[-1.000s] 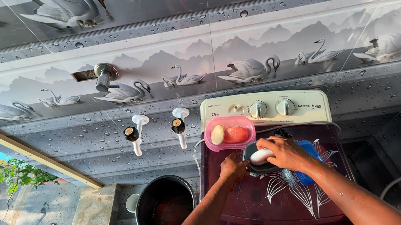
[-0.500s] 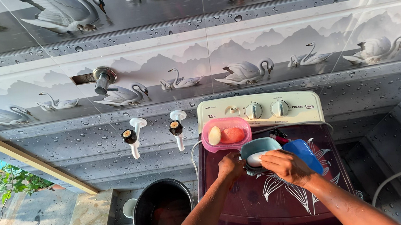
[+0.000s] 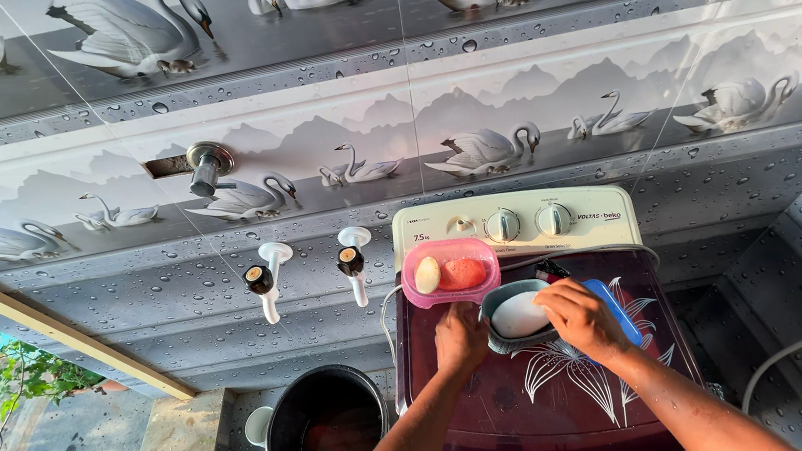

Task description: The person wipes a corner shelf and tiled wall with a red cloth, then washes and wrings the cloth in a bucket of water. They continue wiping the wall and shelf, then place a soap dish and other small containers onto the shelf.

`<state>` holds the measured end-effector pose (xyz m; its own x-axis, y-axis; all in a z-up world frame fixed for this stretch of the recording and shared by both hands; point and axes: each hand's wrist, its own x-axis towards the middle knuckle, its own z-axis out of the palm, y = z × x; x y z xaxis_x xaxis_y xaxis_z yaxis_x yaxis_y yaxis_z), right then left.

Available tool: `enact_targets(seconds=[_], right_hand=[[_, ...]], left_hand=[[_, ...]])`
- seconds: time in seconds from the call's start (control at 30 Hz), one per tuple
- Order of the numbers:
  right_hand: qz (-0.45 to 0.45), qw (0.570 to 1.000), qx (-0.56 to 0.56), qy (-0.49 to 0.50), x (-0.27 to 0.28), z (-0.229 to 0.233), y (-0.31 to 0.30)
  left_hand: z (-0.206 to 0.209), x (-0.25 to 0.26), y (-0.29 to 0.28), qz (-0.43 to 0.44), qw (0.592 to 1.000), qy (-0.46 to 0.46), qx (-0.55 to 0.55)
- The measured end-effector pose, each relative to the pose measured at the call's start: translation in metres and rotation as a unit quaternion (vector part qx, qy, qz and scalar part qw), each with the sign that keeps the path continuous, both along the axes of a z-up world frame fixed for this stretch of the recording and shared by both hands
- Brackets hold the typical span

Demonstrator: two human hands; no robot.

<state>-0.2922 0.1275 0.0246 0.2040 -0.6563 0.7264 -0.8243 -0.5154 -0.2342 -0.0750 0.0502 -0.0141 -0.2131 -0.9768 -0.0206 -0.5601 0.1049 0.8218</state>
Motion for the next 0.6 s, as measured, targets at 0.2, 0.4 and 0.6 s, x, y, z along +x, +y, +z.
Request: enact_targets(seconds=[0.2,0.4,0.6], right_hand=[[-0.036,0.998,0.028,-0.047,0.007,0.012,-0.006],[-0.184,0.956,-0.010,-0.228,-0.008,0.027,-0.018],[-0.218,0.946,0.024,-0.239,-0.027,0.051,-0.015]], left_hand=[[0.040,-0.001,0.014,-0.073,0.977,-0.015,-0.198],[0.054,-0.025,0.015,-0.192,0.937,-0.166,-0.242],[0.046,-0.055,0.008,-0.244,0.913,-0.251,-0.210]])
